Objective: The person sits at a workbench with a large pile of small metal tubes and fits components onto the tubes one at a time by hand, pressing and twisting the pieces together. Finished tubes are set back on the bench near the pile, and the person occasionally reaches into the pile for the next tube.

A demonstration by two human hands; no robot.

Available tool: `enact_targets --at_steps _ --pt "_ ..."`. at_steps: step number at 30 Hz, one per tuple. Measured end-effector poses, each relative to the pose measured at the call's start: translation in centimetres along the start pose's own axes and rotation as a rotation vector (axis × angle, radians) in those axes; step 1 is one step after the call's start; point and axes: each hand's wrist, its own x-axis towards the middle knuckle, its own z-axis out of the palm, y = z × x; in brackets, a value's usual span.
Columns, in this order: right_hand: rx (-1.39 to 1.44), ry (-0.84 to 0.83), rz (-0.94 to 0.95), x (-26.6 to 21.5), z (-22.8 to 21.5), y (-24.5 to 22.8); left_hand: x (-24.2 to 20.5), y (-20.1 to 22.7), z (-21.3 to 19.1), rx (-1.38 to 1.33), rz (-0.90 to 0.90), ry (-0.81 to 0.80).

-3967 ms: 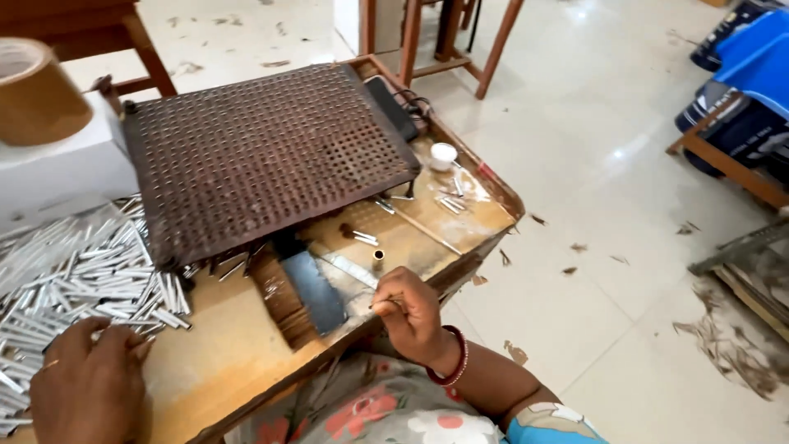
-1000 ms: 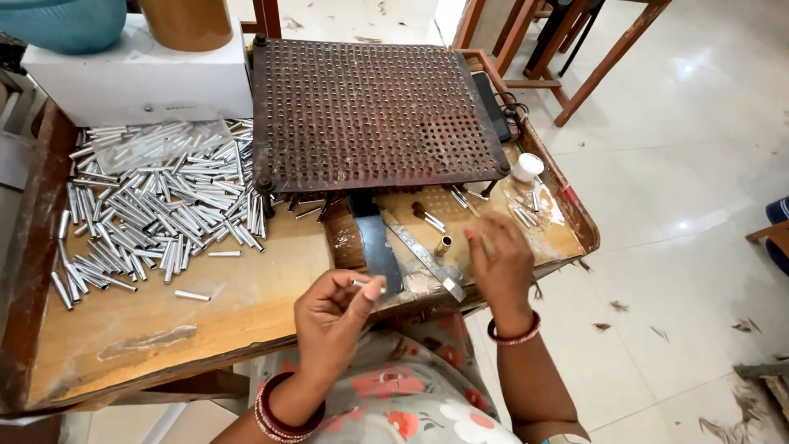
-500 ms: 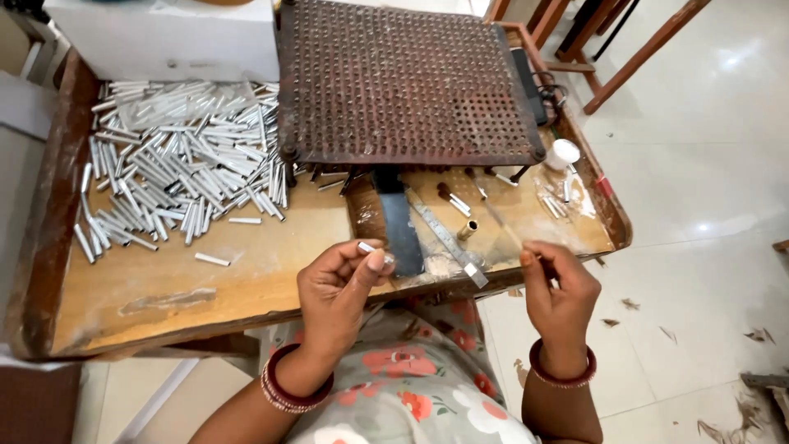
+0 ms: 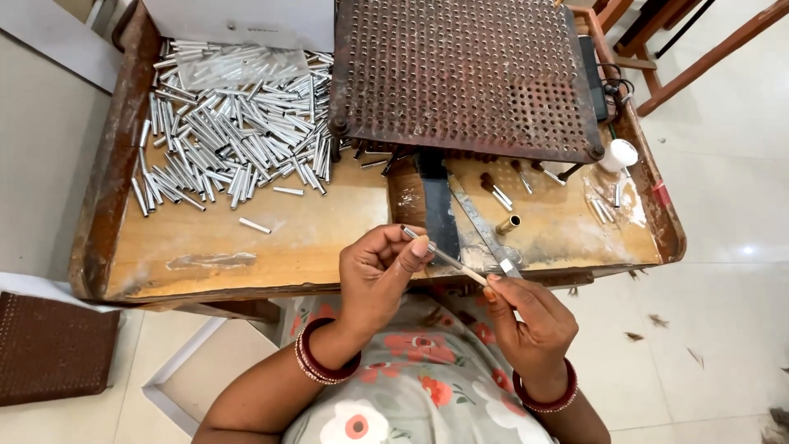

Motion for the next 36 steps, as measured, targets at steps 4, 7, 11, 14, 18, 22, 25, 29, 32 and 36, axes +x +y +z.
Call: enact_targets --at_steps 4,7,11,14,18,22,25,29,32,36 --pt "0.057 0.002 0.048 -0.6 0.3 1.2 -0.2 0.2 0.3 0.034 0.015 -0.037" --pt "0.154 -0.074 0.216 -0.4 -0.3 4.0 -0.3 0.3 0.2 0.076 0.028 -0.037" --pt "-0.190 -0.003 0.211 2.0 -1.1 7.6 -0.7 1.5 1.0 0.131 0.093 -0.057" --pt "-0.173 -0.024 0.132 2.6 -0.5 6.3 -1.1 1.8 1.9 0.147 0.085 -0.134" --pt "0.354 -0.147 0.014 1.6 1.0 2.4 -1.1 2.8 2.8 0.343 0.318 -0.279" --pt "0.387 -0.129 0.046 0.4 2.2 2.2 -1.0 3.3 3.4 0.385 0.321 -0.306" --pt "0.439 -0.094 0.049 0.4 2.6 1.9 -1.4 2.9 3.4 0.353 0.240 -0.234" --pt "0.477 -0.083 0.028 -0.2 2.7 1.9 -2.0 2.2 2.8 0.275 0.147 -0.186" --pt "0.512 -0.085 0.028 -0.7 2.7 1.8 -2.3 1.9 2.6 0.238 0.187 -0.186" --pt "0.541 -0.090 0.019 -1.1 2.6 1.6 -2.4 2.4 2.5 0.241 0.194 -0.212"
